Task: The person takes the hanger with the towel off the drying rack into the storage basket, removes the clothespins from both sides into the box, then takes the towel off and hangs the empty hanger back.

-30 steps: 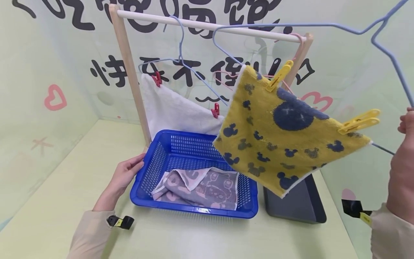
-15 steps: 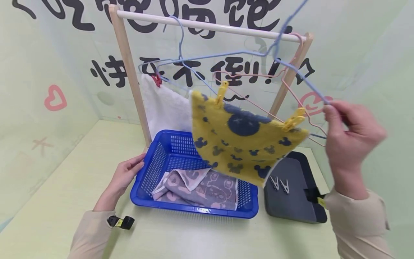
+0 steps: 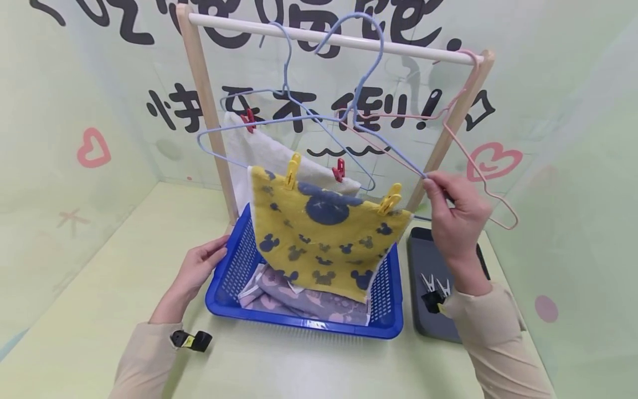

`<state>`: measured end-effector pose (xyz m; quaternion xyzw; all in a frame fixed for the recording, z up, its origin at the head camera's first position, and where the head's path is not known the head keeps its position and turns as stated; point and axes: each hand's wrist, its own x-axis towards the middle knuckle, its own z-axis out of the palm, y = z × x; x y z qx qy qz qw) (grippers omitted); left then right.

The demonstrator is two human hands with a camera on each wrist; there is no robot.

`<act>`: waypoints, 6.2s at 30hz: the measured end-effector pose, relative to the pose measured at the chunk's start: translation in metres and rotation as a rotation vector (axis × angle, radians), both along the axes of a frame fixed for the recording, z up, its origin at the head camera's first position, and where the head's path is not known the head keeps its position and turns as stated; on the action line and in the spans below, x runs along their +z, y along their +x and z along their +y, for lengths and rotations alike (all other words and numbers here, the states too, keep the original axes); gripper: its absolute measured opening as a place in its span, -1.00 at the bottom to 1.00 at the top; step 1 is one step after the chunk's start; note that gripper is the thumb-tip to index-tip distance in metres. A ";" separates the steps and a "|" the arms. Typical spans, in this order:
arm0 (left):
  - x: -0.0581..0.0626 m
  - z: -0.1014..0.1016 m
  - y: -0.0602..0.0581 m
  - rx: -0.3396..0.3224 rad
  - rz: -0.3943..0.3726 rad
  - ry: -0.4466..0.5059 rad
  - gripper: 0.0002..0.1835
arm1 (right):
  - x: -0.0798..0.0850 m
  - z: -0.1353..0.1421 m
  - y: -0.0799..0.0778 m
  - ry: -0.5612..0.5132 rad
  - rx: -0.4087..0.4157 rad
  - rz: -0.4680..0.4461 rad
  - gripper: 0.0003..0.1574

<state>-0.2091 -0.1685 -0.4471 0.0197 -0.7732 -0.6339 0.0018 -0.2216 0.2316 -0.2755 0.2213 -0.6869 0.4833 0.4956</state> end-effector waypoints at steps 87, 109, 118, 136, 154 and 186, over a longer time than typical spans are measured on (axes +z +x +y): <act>0.017 -0.016 0.025 -0.128 0.134 0.381 -0.65 | -0.098 -0.032 0.017 0.443 0.267 -0.979 -0.77; 0.016 -0.016 0.027 -0.072 0.094 0.363 -0.64 | -0.106 0.076 0.028 0.170 -0.133 -0.960 -0.51; 0.020 -0.013 0.025 -0.071 0.100 0.357 -0.64 | -0.150 0.123 0.043 0.581 -0.238 -1.251 -0.59; 0.019 -0.012 0.023 -0.062 0.087 0.358 -0.64 | -0.181 0.113 0.038 0.793 -0.235 -1.325 -0.70; 0.018 -0.012 0.023 -0.067 0.086 0.362 -0.64 | -0.140 0.097 0.038 0.691 -0.245 -1.041 -0.72; 0.020 -0.012 0.024 -0.063 0.092 0.348 -0.64 | -0.085 -0.125 0.003 0.686 0.405 -0.793 -0.80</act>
